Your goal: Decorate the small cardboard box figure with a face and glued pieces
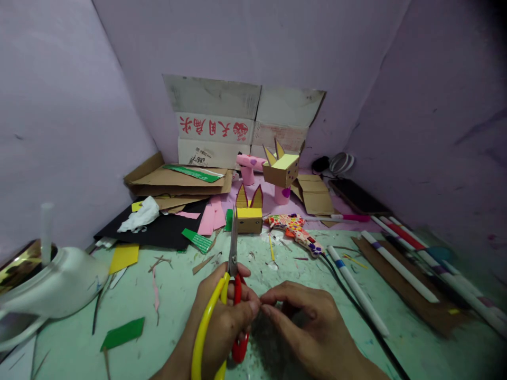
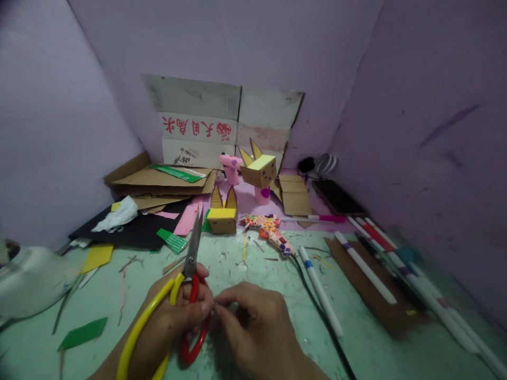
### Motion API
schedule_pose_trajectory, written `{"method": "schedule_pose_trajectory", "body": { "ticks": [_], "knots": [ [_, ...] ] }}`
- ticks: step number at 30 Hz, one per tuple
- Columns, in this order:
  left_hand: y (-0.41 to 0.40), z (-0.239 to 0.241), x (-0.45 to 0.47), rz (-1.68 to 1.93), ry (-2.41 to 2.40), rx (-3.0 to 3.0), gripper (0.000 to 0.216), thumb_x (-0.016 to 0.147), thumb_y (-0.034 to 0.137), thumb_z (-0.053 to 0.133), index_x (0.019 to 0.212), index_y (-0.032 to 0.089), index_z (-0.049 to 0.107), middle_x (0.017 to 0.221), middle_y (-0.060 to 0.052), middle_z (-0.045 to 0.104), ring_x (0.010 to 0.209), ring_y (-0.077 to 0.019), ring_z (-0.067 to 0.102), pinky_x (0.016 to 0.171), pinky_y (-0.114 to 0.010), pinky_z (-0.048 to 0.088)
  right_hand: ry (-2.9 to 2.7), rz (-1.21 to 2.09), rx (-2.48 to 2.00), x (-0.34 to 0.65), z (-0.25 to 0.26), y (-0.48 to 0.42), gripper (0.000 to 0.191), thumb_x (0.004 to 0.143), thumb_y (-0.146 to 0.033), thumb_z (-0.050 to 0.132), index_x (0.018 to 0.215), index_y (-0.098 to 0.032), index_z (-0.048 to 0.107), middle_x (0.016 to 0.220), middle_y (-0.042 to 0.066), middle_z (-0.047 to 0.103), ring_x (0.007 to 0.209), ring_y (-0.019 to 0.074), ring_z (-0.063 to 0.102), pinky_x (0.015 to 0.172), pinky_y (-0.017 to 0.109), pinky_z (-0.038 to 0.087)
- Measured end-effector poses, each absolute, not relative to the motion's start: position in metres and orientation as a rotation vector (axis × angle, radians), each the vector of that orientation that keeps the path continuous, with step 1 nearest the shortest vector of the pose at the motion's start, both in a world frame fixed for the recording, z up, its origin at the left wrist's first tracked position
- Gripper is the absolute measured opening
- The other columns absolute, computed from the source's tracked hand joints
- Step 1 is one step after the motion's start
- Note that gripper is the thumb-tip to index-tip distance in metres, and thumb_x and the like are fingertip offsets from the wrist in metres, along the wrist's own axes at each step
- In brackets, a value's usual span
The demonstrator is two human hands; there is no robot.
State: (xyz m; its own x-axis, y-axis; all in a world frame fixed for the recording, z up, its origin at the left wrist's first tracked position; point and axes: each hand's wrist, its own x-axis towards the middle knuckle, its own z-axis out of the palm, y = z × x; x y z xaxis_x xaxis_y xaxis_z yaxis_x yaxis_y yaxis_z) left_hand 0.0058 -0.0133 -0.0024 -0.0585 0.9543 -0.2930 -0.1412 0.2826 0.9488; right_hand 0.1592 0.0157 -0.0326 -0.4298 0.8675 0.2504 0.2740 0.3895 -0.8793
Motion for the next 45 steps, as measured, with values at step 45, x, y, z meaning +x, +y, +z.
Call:
{"method": "schedule_pose_trajectory", "body": {
  "ticks": [45],
  "knots": [
    [-0.015,-0.061,-0.004,0.788,1.841,2.572,0.063,0.075,0.000,0.037,0.135,0.017,0.029,0.098,-0.012,0.056,0.088,-0.0283,0.054,0.074,-0.044,0.048,-0.919,1.673,-0.992,0.160,-0.040,0.037,0.037,0.053,-0.045,0.082,0.065,-0.015,0.064,0.041,-0.005,0.051,0.039,0.0086,0.043,0.044,0.021,0.030]
  ]
}}
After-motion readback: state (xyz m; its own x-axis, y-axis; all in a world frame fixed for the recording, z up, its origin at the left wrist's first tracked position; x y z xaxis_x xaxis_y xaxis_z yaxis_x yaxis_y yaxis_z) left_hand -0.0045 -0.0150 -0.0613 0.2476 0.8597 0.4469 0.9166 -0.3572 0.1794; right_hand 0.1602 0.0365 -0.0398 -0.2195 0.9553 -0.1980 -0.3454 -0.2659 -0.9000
